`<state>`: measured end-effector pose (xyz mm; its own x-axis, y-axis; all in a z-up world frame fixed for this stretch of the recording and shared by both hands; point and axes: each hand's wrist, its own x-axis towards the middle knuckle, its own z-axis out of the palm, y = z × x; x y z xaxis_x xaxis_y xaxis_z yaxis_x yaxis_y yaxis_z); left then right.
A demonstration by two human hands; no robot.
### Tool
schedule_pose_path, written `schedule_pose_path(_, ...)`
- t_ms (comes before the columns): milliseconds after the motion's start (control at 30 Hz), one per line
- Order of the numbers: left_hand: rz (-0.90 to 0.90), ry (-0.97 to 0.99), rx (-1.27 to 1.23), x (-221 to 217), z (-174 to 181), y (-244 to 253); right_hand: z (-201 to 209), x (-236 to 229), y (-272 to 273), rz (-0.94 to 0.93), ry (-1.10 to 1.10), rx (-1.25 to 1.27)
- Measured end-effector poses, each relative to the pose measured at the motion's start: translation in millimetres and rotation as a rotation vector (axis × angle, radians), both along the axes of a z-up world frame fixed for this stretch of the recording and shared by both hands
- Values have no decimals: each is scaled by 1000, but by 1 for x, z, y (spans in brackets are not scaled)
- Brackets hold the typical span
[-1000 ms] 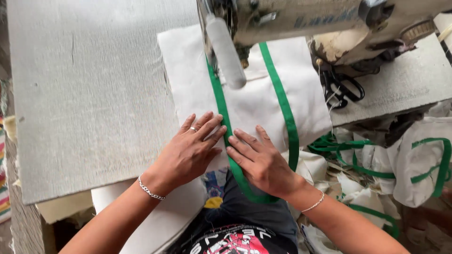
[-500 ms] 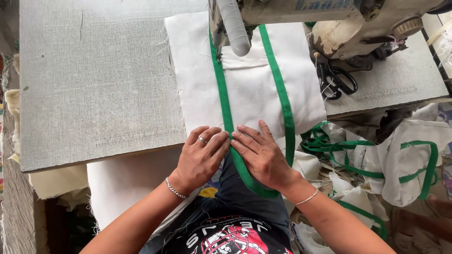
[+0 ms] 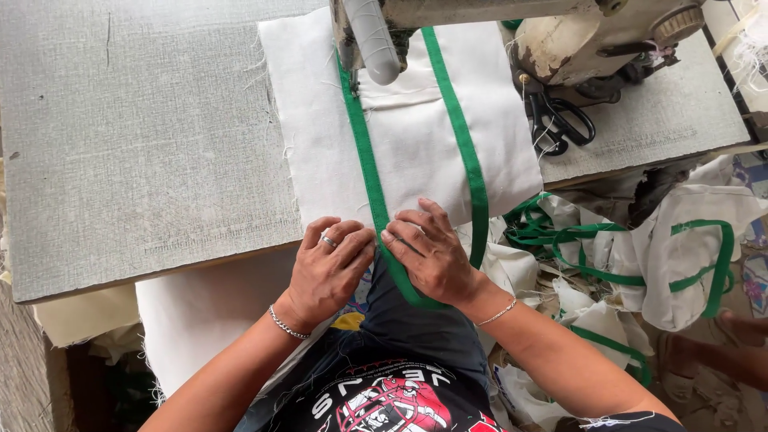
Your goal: Sewing green straps onto white fabric panels to create tote bags using an industrial sewing machine.
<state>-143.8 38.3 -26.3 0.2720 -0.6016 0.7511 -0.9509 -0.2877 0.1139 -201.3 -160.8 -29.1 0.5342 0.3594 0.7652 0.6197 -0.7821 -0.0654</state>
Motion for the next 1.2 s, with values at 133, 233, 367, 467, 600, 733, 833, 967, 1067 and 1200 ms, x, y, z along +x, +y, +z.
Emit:
schedule_pose_path(133, -1, 14, 13, 1, 2, 0, 3, -1, 0, 19, -23, 28)
schedule_pose_path(233, -1, 21, 7, 2, -1, -2, 0, 0, 7, -22, -59, 15)
schedule_pose_path(367, -11, 42, -1, 2, -1, -1, -15, 3, 6, -70, -85, 50)
schedule_pose_path(467, -19, 18, -2, 2, -6, -2, -13, 6, 9, -116, -132, 110)
schedule_pose_path(600, -31, 29, -36, 3, -10, -3, -7, 6, 10, -120, -162, 131)
schedule_pose_path(733, -32, 50, -48, 3, -11, -3, -5, 4, 10, -102, -156, 152)
schedule_pose_path(833, -20, 55, -57, 2, -2, -5, -1, 4, 9, -45, -130, 144)
schedule_pose_path(967, -43, 79, -65, 0, 7, -6, 6, 8, 6, 6, -124, 100)
schedule_pose_path(1067, -57, 106, -54, 1, 4, -5, 15, 10, 7, 61, -95, 110)
schedule_pose_path(1200, -87, 154, 68, 7, 9, 0, 22, 11, 7, 118, -33, 109)
